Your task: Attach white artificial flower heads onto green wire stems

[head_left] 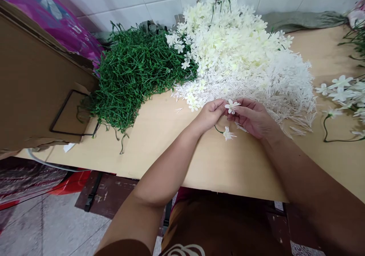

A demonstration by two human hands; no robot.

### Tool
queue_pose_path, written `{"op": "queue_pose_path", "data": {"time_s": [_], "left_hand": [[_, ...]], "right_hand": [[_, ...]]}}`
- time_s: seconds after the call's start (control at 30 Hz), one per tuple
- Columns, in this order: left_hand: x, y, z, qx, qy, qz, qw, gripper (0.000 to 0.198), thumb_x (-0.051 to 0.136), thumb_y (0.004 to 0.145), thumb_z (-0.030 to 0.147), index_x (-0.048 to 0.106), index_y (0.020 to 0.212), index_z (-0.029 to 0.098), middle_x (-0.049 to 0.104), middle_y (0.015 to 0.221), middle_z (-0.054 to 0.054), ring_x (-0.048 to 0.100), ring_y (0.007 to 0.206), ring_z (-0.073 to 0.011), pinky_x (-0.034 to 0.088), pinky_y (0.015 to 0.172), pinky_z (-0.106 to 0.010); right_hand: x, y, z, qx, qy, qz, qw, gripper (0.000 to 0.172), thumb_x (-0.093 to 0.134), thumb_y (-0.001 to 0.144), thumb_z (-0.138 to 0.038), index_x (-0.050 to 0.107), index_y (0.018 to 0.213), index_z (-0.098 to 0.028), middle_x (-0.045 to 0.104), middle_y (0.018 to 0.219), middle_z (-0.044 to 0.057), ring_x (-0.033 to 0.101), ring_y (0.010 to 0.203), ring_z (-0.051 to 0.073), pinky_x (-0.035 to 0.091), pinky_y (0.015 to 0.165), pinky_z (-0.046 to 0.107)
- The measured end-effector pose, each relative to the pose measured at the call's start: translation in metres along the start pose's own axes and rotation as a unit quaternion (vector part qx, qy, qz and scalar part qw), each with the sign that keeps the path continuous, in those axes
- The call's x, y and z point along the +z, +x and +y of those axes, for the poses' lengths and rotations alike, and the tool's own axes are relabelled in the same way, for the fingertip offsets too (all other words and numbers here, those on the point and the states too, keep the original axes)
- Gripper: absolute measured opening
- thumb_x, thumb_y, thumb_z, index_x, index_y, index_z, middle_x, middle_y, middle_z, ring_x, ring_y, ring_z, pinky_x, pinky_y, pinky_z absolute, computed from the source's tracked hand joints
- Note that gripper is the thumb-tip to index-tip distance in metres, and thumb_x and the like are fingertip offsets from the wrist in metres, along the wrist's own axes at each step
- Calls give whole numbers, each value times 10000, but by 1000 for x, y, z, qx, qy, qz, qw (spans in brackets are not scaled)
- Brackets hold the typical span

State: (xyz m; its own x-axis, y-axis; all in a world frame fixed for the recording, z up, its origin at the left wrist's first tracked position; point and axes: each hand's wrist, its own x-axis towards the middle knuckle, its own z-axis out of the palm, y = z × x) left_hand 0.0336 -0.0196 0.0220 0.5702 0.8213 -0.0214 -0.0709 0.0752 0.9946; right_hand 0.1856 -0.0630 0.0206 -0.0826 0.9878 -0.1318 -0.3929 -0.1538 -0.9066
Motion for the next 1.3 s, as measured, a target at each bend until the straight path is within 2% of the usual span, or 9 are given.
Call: {"op": "queue_pose_path", "data": {"time_s": [0.2, 0.4, 0.57, 0.67, 0.77, 0.93, 1.17, 1.23, 1.3], "left_hand": [[-1, 1, -1, -12, 3, -4, 1000, 449, 676, 803, 541, 513, 617, 167, 503, 573, 31, 462, 592, -88, 386, 611, -228], [-3, 2, -6, -10, 15, -14, 1000, 443, 639, 830, 546, 530, 643, 159, 551, 640, 16, 504, 646, -95, 379, 631, -230], [-3, 3, -9, 4, 20, -8, 1000, 473, 651, 810, 565, 497, 616, 162, 486, 589, 39, 456, 615, -85, 367, 627, -227], [-3, 4, -11, 16, 26, 1, 1000, 454, 632, 840, 529, 492, 613, 161, 482, 592, 39, 448, 610, -83, 362, 621, -222], [-2, 3, -10, -5, 33, 3, 999, 420, 611, 868, 482, 493, 622, 162, 512, 612, 28, 477, 624, -90, 374, 634, -228], [0, 3, -7, -5, 41, 5, 999, 403, 630, 866, 417, 476, 594, 163, 488, 581, 35, 432, 595, -87, 344, 615, -232], [3, 2, -3, -10, 73, 10, 997, 306, 580, 847, 174, 486, 556, 161, 470, 555, 38, 399, 589, -90, 328, 617, -237], [4, 2, -3, -15, 75, 15, 997, 313, 588, 838, 169, 475, 547, 160, 452, 544, 41, 383, 581, -88, 316, 605, -235], [4, 2, -4, -18, 50, 22, 998, 333, 613, 851, 249, 470, 563, 164, 457, 553, 42, 396, 582, -87, 324, 605, -234]], "right_hand": [[1, 1, -1, -2, -21, 1, 1000, 383, 912, 546, -446, 660, 689, -195, 663, 692, -9, 623, 641, 112, 585, 651, 292], [5, 1, 0, -26, -54, 23, 998, 415, 924, 491, -465, 647, 645, -198, 658, 625, -17, 613, 567, 112, 577, 602, 284], [3, 3, 1, -40, -75, 31, 996, 369, 917, 512, -395, 646, 662, -194, 667, 635, -21, 619, 560, 104, 563, 584, 264], [2, 3, 1, -38, -76, 38, 996, 365, 922, 502, -373, 638, 639, -189, 664, 635, -25, 633, 570, 104, 575, 593, 262], [2, 3, 1, -36, -77, 38, 996, 374, 925, 493, -385, 630, 617, -190, 652, 623, -30, 655, 600, 125, 606, 634, 302], [0, 0, 4, -62, -112, 31, 991, 345, 898, 577, -358, 600, 637, -195, 635, 649, -21, 680, 658, 156, 625, 719, 372], [1, -1, 10, -107, -193, 63, 973, 302, 878, 594, -307, 594, 629, -210, 623, 604, -28, 607, 552, 125, 566, 578, 302], [2, -1, 11, -117, -202, 79, 969, 298, 871, 596, -302, 589, 621, -210, 598, 571, -39, 584, 527, 112, 550, 552, 285], [4, 0, 11, -117, -187, 84, 972, 306, 868, 601, -317, 582, 626, -212, 605, 569, -39, 611, 545, 124, 565, 571, 295]]}}
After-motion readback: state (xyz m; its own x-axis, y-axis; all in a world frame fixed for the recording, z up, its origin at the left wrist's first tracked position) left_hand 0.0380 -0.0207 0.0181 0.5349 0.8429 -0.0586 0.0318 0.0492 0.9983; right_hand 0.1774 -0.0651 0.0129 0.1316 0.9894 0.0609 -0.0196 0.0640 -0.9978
